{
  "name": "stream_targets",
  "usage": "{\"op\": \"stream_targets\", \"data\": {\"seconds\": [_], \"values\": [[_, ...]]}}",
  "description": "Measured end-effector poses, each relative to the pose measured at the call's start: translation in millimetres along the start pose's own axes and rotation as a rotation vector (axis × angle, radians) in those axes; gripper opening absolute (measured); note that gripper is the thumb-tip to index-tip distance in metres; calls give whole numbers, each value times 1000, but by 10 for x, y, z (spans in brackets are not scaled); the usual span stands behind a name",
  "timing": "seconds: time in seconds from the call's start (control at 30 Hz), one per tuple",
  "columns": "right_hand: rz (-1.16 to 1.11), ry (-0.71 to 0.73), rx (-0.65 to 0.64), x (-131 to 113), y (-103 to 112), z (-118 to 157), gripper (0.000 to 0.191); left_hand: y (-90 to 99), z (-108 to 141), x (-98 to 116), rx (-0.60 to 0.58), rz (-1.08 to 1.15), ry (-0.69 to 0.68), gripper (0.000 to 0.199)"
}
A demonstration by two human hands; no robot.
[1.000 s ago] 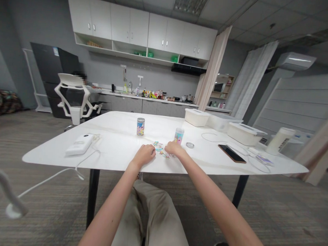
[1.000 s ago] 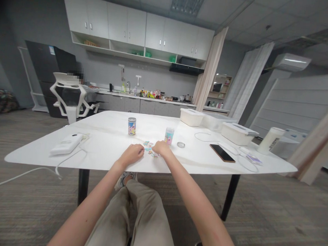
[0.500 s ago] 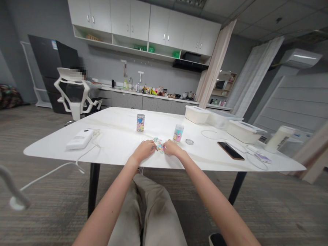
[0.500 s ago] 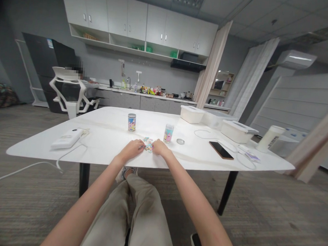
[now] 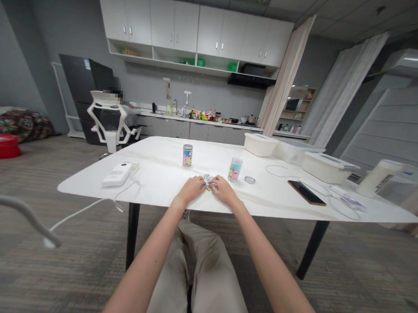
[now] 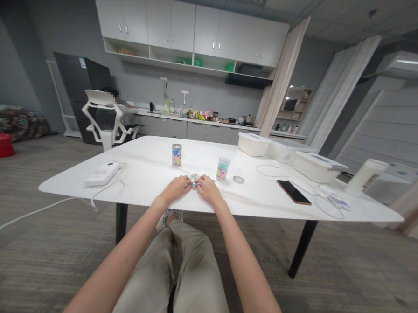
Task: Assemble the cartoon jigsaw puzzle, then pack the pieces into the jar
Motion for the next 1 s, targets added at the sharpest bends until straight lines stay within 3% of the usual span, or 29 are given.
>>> {"op": "stream_targets", "data": {"seconds": [0.3, 0.7, 1.0], "values": [[51, -161, -18, 100, 49, 0, 21, 47, 0, 34, 5, 40, 13, 19], [33, 5, -21, -29, 26, 16, 21, 4, -28, 16, 159, 313, -91, 17], [-50, 131, 36, -57, 35, 19, 10, 105, -30, 70, 203, 274, -129, 4]]}}
Point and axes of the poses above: each hand's wrist, its own z-axis away from the middle knuckle, its own y-axis out of the back of the hand, x = y × z, the point moved 6 cm from there along -z, towards the middle knuckle, and after that the axes turned 12 degrees about -y, right-handed, at the moved point
